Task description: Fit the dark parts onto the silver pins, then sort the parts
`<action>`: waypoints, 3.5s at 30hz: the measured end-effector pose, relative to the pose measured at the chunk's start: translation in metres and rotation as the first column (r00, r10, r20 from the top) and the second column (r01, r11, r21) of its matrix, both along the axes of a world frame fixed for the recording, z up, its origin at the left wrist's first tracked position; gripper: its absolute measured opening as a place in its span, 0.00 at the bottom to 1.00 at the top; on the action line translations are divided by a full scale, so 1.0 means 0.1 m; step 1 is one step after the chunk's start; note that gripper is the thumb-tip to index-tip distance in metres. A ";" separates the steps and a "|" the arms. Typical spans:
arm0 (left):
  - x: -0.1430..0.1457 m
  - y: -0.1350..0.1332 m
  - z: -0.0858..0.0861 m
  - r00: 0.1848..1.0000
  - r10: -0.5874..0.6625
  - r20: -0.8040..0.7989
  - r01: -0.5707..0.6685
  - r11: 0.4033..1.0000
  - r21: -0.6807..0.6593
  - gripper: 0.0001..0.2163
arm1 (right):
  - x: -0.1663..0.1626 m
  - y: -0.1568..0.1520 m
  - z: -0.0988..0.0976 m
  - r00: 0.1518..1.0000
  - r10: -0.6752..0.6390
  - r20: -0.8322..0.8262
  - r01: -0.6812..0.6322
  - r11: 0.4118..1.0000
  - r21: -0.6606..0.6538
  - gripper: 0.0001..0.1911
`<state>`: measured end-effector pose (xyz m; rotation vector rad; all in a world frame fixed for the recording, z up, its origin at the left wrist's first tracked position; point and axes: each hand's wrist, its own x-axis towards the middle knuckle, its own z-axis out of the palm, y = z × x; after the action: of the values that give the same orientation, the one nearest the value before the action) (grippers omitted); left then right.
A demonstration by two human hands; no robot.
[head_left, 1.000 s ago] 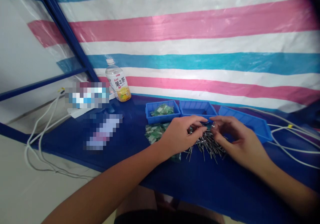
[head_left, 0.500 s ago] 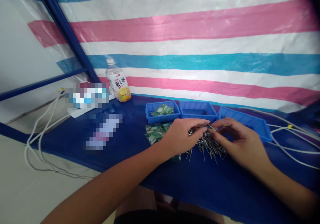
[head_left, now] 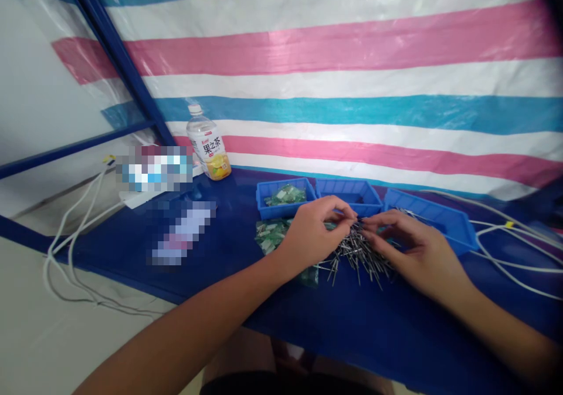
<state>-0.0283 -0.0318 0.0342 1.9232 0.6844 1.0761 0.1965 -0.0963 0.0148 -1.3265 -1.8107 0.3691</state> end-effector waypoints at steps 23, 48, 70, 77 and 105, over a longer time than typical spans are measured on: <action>-0.01 -0.01 -0.03 0.991 -0.042 -0.124 0.048 0.998 0.040 0.23 | -0.02 0.02 0.01 0.996 0.086 -0.024 -0.088 0.985 -0.150 0.10; -0.18 0.18 -0.13 0.813 0.166 -0.558 0.126 0.886 0.447 0.15 | -0.01 0.13 0.12 0.359 -0.377 -0.854 -0.155 0.878 -0.453 0.14; -0.06 -0.09 0.04 0.985 -0.085 -0.153 0.108 0.982 0.154 0.26 | -0.10 -0.04 0.03 0.907 0.016 -0.421 -0.158 0.939 -0.304 0.19; -0.04 -0.05 0.00 0.988 -0.120 -0.098 0.116 0.992 -0.046 0.31 | -0.05 -0.01 0.04 0.882 -0.105 -0.460 -0.034 0.958 -0.283 0.19; -0.04 -0.06 0.04 0.985 -0.088 -0.151 0.090 0.996 0.003 0.18 | -0.06 -0.01 0.08 0.862 -0.088 -0.499 -0.084 0.946 -0.312 0.21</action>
<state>-0.0327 -0.0374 0.0379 2.0390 0.6695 0.8871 0.1905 -0.0974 0.0231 -1.2906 -1.3337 0.9586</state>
